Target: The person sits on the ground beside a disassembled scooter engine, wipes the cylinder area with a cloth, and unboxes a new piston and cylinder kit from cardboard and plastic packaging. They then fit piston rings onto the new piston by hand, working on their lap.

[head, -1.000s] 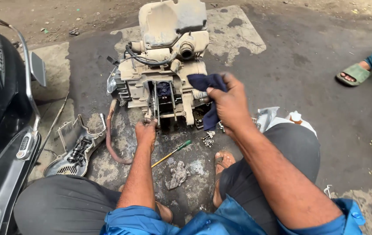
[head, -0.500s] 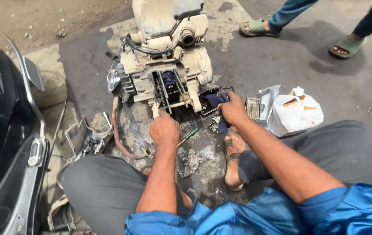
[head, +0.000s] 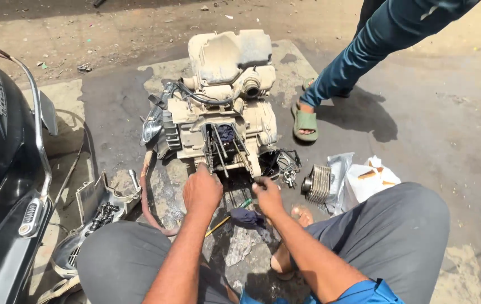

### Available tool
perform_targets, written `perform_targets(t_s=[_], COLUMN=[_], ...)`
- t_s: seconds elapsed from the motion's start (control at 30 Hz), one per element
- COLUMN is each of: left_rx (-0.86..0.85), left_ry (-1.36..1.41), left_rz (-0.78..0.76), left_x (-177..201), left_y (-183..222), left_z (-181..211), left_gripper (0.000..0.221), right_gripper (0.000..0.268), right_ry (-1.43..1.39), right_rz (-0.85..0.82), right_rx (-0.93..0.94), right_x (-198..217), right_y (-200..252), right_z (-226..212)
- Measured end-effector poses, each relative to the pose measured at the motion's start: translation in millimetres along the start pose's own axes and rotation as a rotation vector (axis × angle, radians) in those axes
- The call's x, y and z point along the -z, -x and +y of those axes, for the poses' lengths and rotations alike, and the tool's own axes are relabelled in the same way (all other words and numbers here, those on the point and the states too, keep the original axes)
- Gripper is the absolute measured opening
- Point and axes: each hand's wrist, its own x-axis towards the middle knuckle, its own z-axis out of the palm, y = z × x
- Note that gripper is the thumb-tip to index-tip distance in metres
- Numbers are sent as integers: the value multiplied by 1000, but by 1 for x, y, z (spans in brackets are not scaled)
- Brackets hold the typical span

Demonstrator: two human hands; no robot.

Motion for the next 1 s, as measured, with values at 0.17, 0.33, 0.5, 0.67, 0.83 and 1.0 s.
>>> perform_targets(t_s=[0.17,0.33,0.5,0.67,0.83,1.0], left_rx=[272,424,441,436,422,448], left_ry=[697,1066,1206,1118,1191,1176], left_rz=[-159,-203,-211,-270,-299,-319], left_x=[-33,-25,-22,-19,-18,-13], left_y=[-4,-5,0,3,0,-2], left_z=[-10,3,6,9,6,13], left_gripper=[22,21,17,20,19,18], right_gripper=[45,64,72,77,74,67], right_ry=[68,280,465,45,-450,-642], right_rz=[-298,-583,-565,-536,-442,-182], right_rx=[372,423,331,189,44,123], right_x=[8,-13,-30,-7,45,119], right_y=[-61,-118,-120,-76,-18,30], right_z=[-100,-102,-117,-135,-143,-158])
